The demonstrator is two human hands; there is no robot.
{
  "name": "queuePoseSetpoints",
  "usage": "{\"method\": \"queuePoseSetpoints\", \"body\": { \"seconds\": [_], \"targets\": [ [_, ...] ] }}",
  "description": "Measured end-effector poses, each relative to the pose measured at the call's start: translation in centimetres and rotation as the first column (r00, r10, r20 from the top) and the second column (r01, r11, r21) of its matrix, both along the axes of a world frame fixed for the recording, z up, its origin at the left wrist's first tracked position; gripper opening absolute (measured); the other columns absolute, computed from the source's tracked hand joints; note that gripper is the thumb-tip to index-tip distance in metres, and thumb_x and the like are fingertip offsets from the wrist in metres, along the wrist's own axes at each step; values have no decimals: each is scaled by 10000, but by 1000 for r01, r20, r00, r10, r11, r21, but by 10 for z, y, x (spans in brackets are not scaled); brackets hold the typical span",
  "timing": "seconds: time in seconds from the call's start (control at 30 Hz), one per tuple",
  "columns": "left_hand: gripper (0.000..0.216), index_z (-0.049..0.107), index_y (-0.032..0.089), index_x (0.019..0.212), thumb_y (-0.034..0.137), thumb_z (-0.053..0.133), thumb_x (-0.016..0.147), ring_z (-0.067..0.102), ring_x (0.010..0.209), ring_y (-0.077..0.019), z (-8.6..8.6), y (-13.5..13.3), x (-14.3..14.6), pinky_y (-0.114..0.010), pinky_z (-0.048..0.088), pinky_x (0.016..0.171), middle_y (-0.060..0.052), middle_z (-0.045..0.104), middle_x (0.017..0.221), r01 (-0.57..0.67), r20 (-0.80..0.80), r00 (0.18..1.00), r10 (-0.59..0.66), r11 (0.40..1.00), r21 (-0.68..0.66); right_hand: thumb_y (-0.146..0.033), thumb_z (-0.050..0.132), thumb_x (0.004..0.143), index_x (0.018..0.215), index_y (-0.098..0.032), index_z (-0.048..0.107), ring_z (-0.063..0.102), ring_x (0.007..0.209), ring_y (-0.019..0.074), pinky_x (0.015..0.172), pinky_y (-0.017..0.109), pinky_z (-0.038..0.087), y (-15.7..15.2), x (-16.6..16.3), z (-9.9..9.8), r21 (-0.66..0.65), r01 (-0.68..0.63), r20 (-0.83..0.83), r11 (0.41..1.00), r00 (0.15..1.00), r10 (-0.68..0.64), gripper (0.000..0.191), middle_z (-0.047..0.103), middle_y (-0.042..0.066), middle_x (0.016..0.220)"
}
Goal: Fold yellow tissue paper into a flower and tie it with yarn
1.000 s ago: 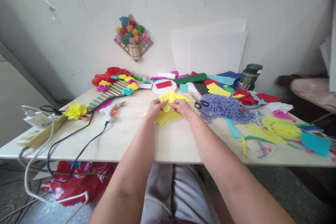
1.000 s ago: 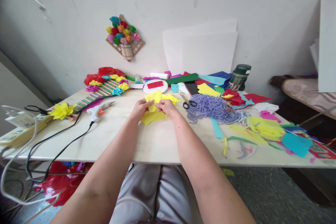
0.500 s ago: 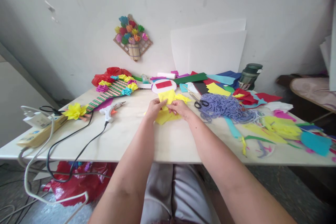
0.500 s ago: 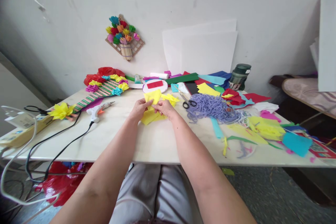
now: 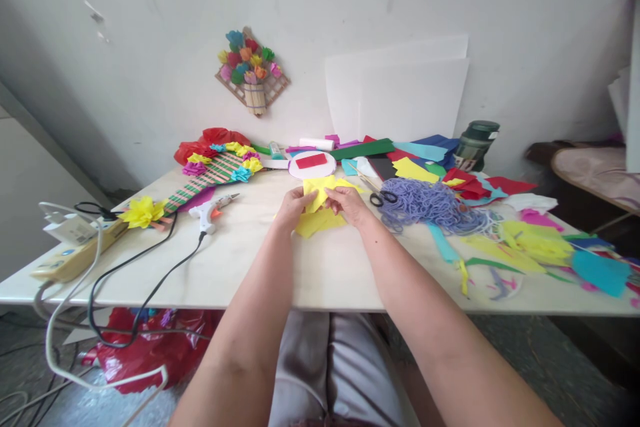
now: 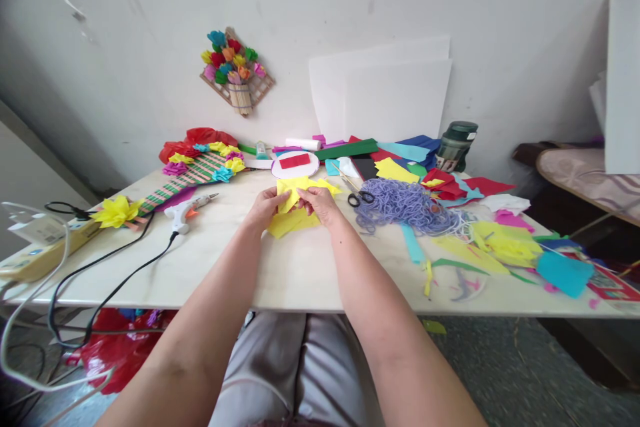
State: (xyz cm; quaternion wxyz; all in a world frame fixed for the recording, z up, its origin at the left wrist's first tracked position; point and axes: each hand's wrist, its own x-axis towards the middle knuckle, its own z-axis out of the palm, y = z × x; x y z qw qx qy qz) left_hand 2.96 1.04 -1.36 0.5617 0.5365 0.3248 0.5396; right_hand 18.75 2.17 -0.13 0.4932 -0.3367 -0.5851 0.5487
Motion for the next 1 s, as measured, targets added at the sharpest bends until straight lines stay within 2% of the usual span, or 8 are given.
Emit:
{"method": "queuePoseSetpoints", "body": {
  "seconds": [0.17,0.43,0.6,0.7,0.8,1.0],
  "targets": [
    [459,618,108,953,407,691,612,543,474,-91,-2,3,-1,-188,399,426,-47,646,718,-32,-91,995,31,999,-10,-383,711,562,556,-141,526,410,365,47,353,184,328,4,7,1,-33,39,-11,999,999,-39,305,593,5,515],
    [479,574,120,1012,474,605,691,586,516,-117,6,-4,2,-210,448,472,-66,652,755,-18,-54,998,13,995,-98,-368,733,534,525,-152,484,456,368,59,375,192,373,0,1,3,-67,97,-76,993,992,-102,330,618,22,522],
    [418,586,116,932,438,638,670,504,413,-64,7,-4,3,-154,285,342,-25,626,660,-56,-78,996,51,996,-67,-359,741,529,551,-140,506,484,401,66,376,180,384,0,3,4,-93,55,-56,994,997,-61,322,599,13,516],
    [378,589,112,854,437,639,666,447,374,-41,5,-3,2,-150,249,329,-8,603,608,-48,-115,993,38,996,-80,-328,749,517,673,-146,566,487,409,64,369,184,399,4,9,4,-94,82,-53,992,995,-87,301,599,-20,574],
    [357,585,115,804,437,642,661,430,361,-36,2,-1,1,-147,267,334,-1,587,579,-13,-191,982,-5,996,-89,-295,750,511,761,-152,610,502,431,73,369,191,404,7,13,5,-75,78,15,994,997,-77,320,610,-21,620],
    [360,573,124,808,429,662,638,555,452,-91,1,1,0,-159,369,386,-8,595,610,-46,-230,973,28,996,-75,-294,740,519,628,-131,624,481,438,76,373,199,387,7,13,4,-47,90,95,995,992,-86,228,604,4,587]
  ]
}}
